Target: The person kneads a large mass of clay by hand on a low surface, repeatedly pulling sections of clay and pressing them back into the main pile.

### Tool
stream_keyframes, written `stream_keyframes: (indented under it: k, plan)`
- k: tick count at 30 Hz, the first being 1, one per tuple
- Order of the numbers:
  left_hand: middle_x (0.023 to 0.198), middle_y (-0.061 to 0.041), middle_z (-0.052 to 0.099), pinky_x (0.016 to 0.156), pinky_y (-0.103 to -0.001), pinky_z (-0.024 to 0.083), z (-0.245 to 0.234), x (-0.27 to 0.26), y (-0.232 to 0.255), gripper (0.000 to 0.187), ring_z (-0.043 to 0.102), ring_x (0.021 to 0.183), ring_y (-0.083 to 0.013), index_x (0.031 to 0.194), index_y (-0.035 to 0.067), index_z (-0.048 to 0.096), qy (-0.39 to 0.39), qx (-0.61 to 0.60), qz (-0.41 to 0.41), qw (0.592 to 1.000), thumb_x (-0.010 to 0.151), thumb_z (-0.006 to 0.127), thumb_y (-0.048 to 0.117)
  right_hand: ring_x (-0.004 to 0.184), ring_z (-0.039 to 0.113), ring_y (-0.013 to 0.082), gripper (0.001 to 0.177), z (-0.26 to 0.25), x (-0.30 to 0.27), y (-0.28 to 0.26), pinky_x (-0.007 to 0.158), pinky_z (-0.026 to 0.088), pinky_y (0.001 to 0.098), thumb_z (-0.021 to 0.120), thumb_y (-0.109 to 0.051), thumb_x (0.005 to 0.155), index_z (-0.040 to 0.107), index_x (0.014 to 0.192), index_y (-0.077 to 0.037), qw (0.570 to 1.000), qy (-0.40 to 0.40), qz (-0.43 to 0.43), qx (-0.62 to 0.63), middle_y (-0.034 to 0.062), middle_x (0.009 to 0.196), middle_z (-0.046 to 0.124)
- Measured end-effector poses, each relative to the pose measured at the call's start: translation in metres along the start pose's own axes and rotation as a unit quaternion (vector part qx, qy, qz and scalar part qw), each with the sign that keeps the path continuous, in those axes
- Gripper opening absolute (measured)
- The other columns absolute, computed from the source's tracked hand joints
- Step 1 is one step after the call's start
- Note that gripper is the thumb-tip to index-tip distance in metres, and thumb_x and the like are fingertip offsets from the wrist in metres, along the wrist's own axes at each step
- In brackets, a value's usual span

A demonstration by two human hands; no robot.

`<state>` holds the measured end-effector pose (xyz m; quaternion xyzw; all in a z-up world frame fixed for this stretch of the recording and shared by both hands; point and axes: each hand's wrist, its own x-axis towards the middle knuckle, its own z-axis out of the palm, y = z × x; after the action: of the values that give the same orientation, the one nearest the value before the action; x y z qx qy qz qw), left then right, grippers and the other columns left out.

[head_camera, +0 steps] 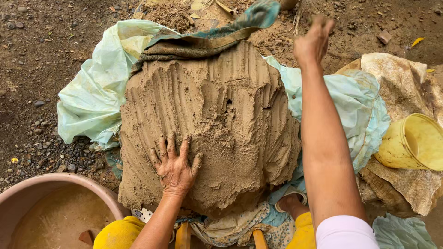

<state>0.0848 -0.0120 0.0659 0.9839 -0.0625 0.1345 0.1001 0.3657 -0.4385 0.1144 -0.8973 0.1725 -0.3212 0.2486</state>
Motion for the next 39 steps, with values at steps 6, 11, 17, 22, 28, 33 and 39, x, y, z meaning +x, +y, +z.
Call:
stream_keyframes:
  k: [6,11,17,22,28,33,39]
  plan:
    - [0.158,-0.017,0.044,0.124,-0.063,0.014,0.005,-0.003,0.000,0.067,0.033,0.150,-0.0390,0.147,0.024,0.060,0.011,0.008,0.010,1.000,0.089,0.063,0.058,0.098,0.068,0.0166,0.038,0.063,-0.082,0.091,0.087,0.051,0.0311,0.088,-0.025,0.082,0.076,0.115,-0.011,0.912,-0.297,0.129,0.250,0.0064,0.108,0.076]
    - [0.156,-0.016,0.046,0.121,-0.063,0.015,0.005,-0.002,0.002,0.065,0.035,0.146,-0.0397,0.137,0.024,0.063,-0.001,-0.005,-0.010,1.000,0.082,0.065,0.059,0.085,0.059,0.0148,0.035,0.115,-0.069,0.117,0.075,0.050,0.0314,0.078,-0.027,0.095,0.073,0.120,-0.004,0.863,-0.382,0.155,0.293,0.0035,0.098,0.069]
    - [0.154,-0.017,0.047,0.117,-0.067,0.016,0.004,0.002,0.007,0.069,0.035,0.146,-0.0397,0.136,0.024,0.065,0.024,-0.003,-0.009,1.000,0.076,0.068,0.058,0.080,0.063,0.0114,0.032,0.104,-0.076,0.113,0.069,0.053,0.0292,0.077,-0.029,0.094,0.073,0.114,-0.005,0.874,-0.359,0.154,0.289,0.0003,0.094,0.072]
    - [0.156,-0.016,0.045,0.120,-0.067,0.017,0.012,0.004,0.005,0.067,0.033,0.148,-0.0386,0.136,0.024,0.065,0.015,-0.003,-0.014,1.000,0.079,0.069,0.057,0.082,0.066,0.0121,0.027,0.053,-0.100,0.092,0.069,0.057,0.0314,0.073,-0.027,0.094,0.071,0.113,-0.008,0.803,-0.384,0.210,0.404,0.0013,0.097,0.072]
    - [0.159,-0.015,0.041,0.121,-0.067,0.015,0.021,-0.001,0.000,0.069,0.032,0.150,-0.0386,0.143,0.026,0.060,0.020,-0.018,-0.017,0.999,0.082,0.068,0.058,0.094,0.070,0.0162,0.025,-0.033,-0.180,0.030,0.089,0.057,0.0328,0.067,-0.017,0.102,0.076,0.115,0.002,0.831,-0.449,0.088,0.317,0.0152,0.111,0.078]
    - [0.169,-0.015,0.030,0.125,-0.065,0.010,0.045,-0.013,-0.015,0.085,0.023,0.157,-0.0376,0.150,0.015,0.049,0.011,-0.054,-0.005,0.998,0.085,0.063,0.068,0.107,0.074,0.0251,0.043,-0.139,-0.294,-0.085,0.089,0.064,0.0373,0.054,-0.021,0.100,0.056,0.134,0.005,0.896,-0.310,0.094,0.305,0.0192,0.125,0.069]
    - [0.169,-0.013,0.025,0.122,-0.062,0.001,0.045,-0.013,-0.020,0.078,0.022,0.156,-0.0383,0.151,0.028,0.052,0.114,-0.125,0.078,0.982,0.087,0.053,0.073,0.125,0.043,0.0329,0.073,-0.143,-0.307,-0.140,0.091,0.059,0.0485,0.076,-0.028,0.099,0.028,0.144,0.005,0.811,-0.301,-0.042,0.500,0.0225,0.142,0.030]
